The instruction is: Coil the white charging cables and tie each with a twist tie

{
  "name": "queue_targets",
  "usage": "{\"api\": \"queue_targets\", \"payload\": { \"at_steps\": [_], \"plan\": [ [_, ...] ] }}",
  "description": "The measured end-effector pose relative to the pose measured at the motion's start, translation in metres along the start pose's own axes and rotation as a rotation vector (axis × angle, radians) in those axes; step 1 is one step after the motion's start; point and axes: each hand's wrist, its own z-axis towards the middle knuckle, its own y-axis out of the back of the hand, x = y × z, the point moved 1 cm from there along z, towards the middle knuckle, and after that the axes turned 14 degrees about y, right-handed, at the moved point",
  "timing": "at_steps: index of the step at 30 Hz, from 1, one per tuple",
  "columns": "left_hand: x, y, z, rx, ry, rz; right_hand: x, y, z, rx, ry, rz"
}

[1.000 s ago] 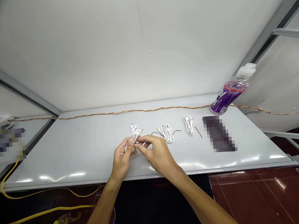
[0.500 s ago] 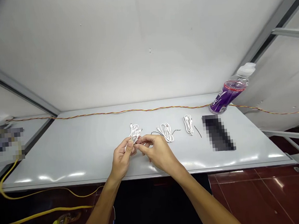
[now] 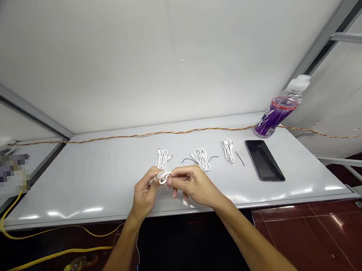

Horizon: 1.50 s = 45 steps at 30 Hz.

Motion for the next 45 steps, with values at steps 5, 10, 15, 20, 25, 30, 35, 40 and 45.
{"api": "queue_targets", "payload": {
  "at_steps": [5, 10, 15, 20, 25, 30, 35, 40, 45],
  "plan": [
    [-0.011, 0.010, -0.003, 0.202, -0.185, 0.154, -0.005, 0.013, -0.002, 0.201, -0.200, 0.267],
    [-0.025, 0.018, -0.005, 0.390, -0.210, 0.367, -0.016, 0.020, -0.003, 0.363, -0.287, 0.399],
    [-0.023, 0.022, -0.002, 0.373, -0.269, 0.315, -0.010, 0.016, -0.006, 0.325, -0.193, 0.335],
    [-0.017, 0.023, 0.001, 0.238, -0.254, 0.289, -0.003, 0.012, -0.011, 0.238, -0.103, 0.250],
    [-0.009, 0.022, 0.004, 0.075, -0.137, 0.183, -0.008, 0.008, -0.013, 0.053, -0.013, 0.097],
    [0.005, 0.020, -0.005, -0.120, 0.165, -0.033, -0.015, 0.004, -0.014, -0.091, 0.099, -0.128],
    [-0.003, 0.009, -0.010, 0.079, 0.549, -0.118, -0.016, 0.000, -0.016, -0.037, 0.269, -0.494],
    [-0.013, 0.008, -0.003, 0.189, 0.596, -0.089, -0.018, -0.002, -0.019, 0.050, 0.391, -0.764],
    [-0.009, 0.012, -0.003, 0.272, 0.421, 0.036, -0.020, 0.000, -0.020, 0.048, 0.351, -0.832]
  ]
}}
